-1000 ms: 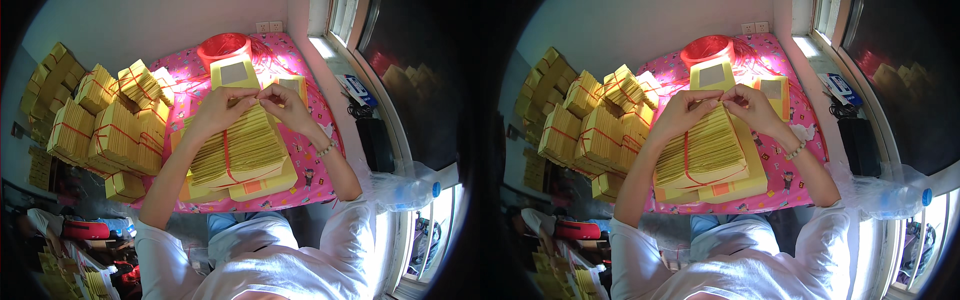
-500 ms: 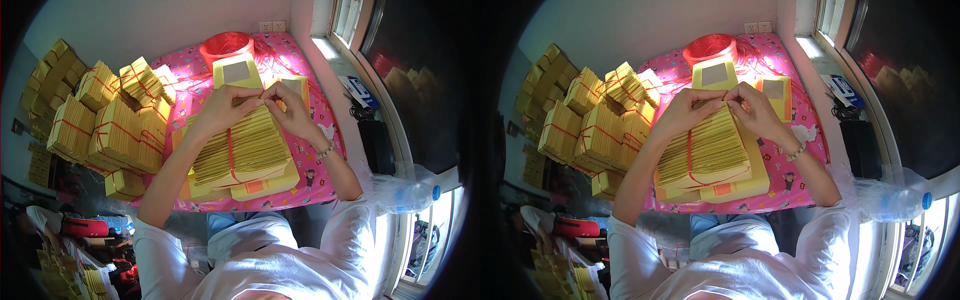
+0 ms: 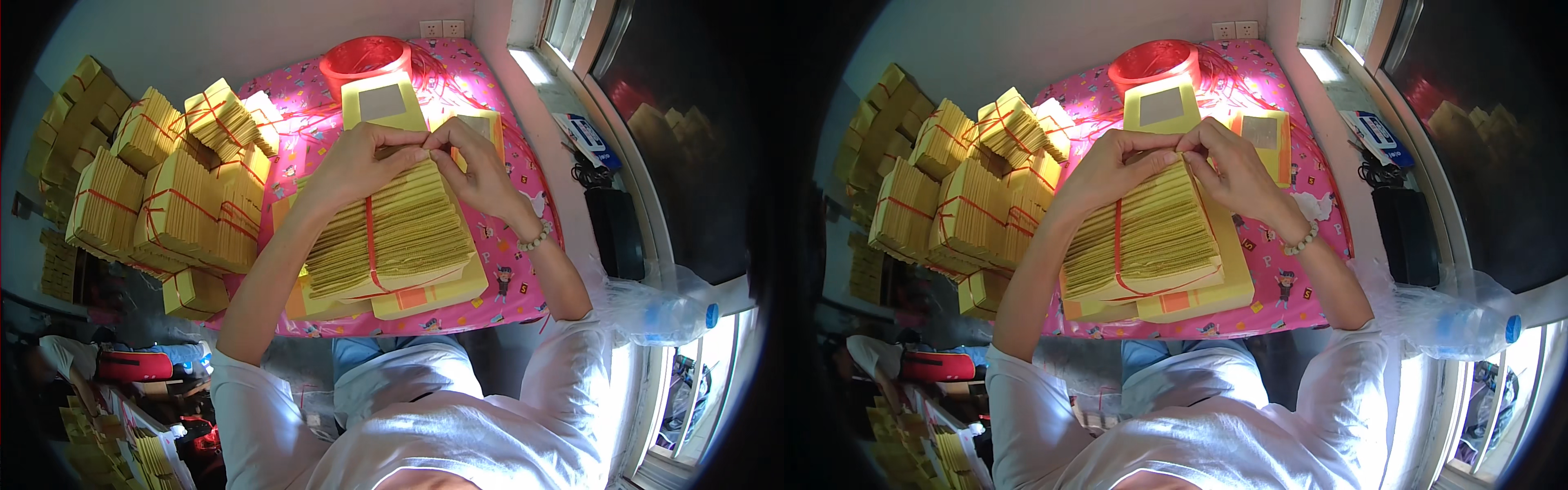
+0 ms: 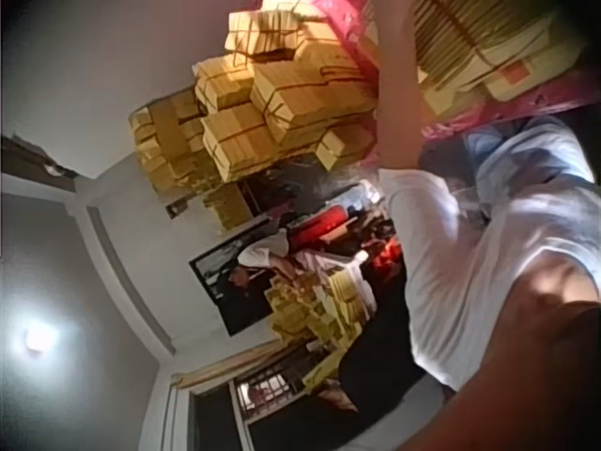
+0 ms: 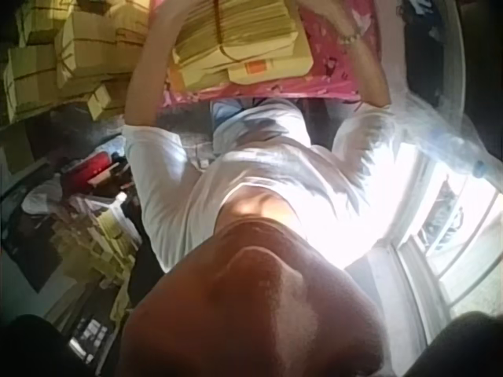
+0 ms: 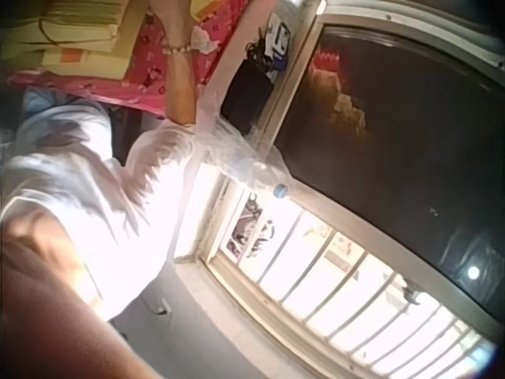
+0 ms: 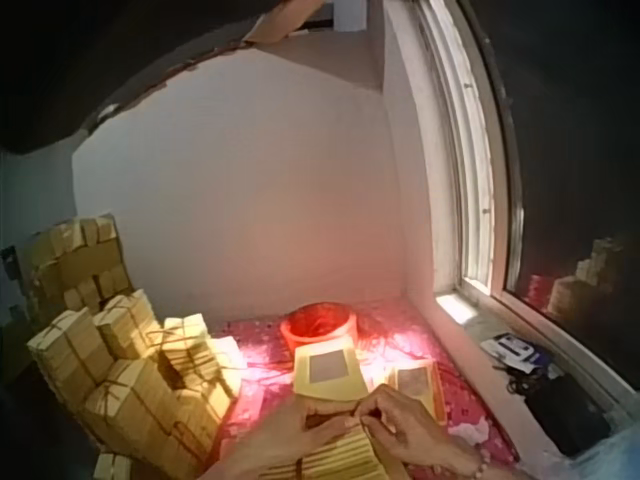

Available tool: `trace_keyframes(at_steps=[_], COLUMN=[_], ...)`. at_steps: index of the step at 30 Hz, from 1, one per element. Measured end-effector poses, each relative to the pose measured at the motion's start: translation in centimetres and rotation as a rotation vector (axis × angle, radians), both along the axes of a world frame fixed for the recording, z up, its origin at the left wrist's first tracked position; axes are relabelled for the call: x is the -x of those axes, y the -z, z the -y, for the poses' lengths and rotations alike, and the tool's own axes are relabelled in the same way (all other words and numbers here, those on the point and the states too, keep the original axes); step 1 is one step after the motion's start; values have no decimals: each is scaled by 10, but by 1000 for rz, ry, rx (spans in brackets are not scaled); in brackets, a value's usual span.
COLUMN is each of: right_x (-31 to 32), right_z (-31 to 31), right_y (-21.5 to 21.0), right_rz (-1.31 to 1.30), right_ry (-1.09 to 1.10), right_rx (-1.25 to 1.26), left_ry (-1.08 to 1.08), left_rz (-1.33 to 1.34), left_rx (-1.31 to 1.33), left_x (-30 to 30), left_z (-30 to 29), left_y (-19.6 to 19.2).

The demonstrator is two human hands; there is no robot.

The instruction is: The person stacks yellow paper sheets on a table, aligns them, and ties them into bundles using red string. The person then folds individual yellow paper sheets into small packets and places them into a stack.

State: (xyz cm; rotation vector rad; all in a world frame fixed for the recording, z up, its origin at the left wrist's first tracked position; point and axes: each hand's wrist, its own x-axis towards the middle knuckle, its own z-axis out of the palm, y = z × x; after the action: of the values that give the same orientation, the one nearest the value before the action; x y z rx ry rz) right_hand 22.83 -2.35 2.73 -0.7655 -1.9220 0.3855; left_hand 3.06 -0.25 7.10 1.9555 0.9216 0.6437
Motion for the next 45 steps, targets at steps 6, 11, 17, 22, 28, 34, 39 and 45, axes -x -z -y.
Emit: trace_keyframes(at_steps=[6, 11, 17, 22, 28, 34, 39, 45], right_x=[-9, -15, -6, 14, 19, 6, 5, 8], right_z=[-2, 24, 54, 78, 92, 79, 89, 88], right_y=[11, 16, 25, 1, -7, 4, 19, 6], right_rz=[-130, -316, -513, -688, -563, -355, -352, -325], right_ry=[-51, -39, -235, -322, -224, -131, -136, -117], right_rx=[280, 675, 1021, 1122, 831, 530, 421, 352], left_ry=[18, -107, -679, -438, -394, -337, -484, -612], left_rz=[-49, 136, 437, 788, 861, 1142, 779, 563], left_rx=[-10, -106, 224, 656, 498, 482, 76, -152], left_x=[4, 38, 101, 77, 63, 76, 59, 36], left_z=[-2, 18, 49, 93, 106, 66, 85, 140], left_y=[-2, -29, 48, 48, 20, 101, 97, 71])
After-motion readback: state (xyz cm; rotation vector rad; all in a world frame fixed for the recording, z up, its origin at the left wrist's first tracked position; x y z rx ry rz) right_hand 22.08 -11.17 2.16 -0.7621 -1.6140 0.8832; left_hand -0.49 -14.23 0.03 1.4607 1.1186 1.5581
